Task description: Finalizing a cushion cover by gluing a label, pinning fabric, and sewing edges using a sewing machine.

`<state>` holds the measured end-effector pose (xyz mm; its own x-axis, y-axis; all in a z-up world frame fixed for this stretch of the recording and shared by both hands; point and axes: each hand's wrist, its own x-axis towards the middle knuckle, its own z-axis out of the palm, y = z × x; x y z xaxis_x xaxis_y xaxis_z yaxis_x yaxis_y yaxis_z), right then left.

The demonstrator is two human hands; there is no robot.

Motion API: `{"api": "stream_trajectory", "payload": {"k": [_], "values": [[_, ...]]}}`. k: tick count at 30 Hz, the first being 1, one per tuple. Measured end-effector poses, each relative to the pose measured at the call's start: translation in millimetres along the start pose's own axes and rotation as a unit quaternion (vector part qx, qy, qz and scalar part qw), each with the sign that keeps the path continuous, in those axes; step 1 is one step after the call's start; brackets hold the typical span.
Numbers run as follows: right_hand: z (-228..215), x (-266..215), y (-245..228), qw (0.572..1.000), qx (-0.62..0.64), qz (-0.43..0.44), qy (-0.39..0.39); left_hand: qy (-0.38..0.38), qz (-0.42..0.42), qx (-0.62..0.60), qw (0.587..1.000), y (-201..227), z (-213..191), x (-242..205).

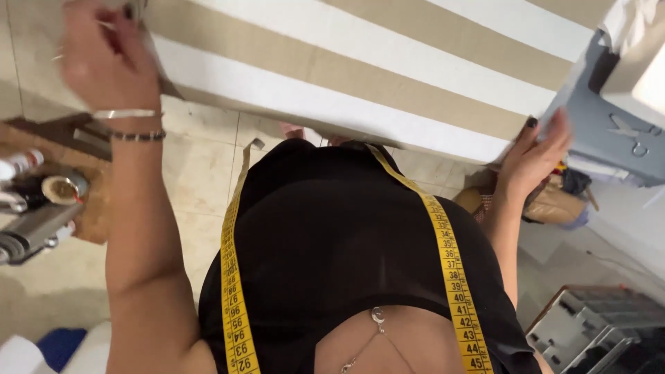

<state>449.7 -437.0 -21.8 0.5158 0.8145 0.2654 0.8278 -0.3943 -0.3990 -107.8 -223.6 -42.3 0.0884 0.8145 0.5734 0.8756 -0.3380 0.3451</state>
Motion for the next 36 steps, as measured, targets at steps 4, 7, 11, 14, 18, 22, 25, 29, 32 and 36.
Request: {"api": "stream_trajectory", "payload": {"k": [4, 7, 11, 14, 18, 22, 25, 29, 32, 36], "values": [[14.6, 20.2, -35.2, 0.972, 0.036, -0.229, -0.022, -0.209, 0.124, 0.084, 0.966, 7.6, 34.3, -22.7], [50.8, 5.7, -115.3, 0.947, -0.005, -0.206, -0.247, -0.305, 0.295, -0.165, 0.89, 125.0, 34.1, 12.7], [55.5, -15.1, -174.1, 0.891, 0.136, -0.376, -0.214, -0.266, 0.43, 0.028, 0.863, 152.9, 59.5, -22.3], [31.1, -26.7, -163.8, 0.871, 0.244, -0.324, -0.279, -0.226, 0.367, -0.145, 0.89, 156.8, 58.3, -26.6], [8.1, -25.2, -154.7, 0.856, 0.308, -0.209, -0.357, -0.154, 0.385, -0.156, 0.896, 160.9, 59.4, -37.8], [32.9, 5.8, -157.0, 0.928, 0.179, -0.273, -0.181, -0.076, 0.365, -0.239, 0.896, 172.1, 57.4, -46.4], [60.9, 24.2, -163.9, 0.921, 0.186, -0.285, -0.192, -0.036, 0.348, -0.258, 0.901, 184.1, 61.2, -51.0], [57.4, 13.3, -164.9, 0.922, 0.144, -0.314, -0.173, -0.027, 0.337, -0.307, 0.89, 192.6, 54.6, -65.5], [30.5, -17.5, -142.9, 0.889, 0.09, -0.401, -0.203, -0.032, 0.371, -0.243, 0.896, 182.7, 45.6, -94.6], [2.9, -70.2, -54.4, 0.899, 0.053, -0.381, -0.209, -0.232, 0.315, -0.114, 0.913, 113.5, 30.9, -176.3]]}}
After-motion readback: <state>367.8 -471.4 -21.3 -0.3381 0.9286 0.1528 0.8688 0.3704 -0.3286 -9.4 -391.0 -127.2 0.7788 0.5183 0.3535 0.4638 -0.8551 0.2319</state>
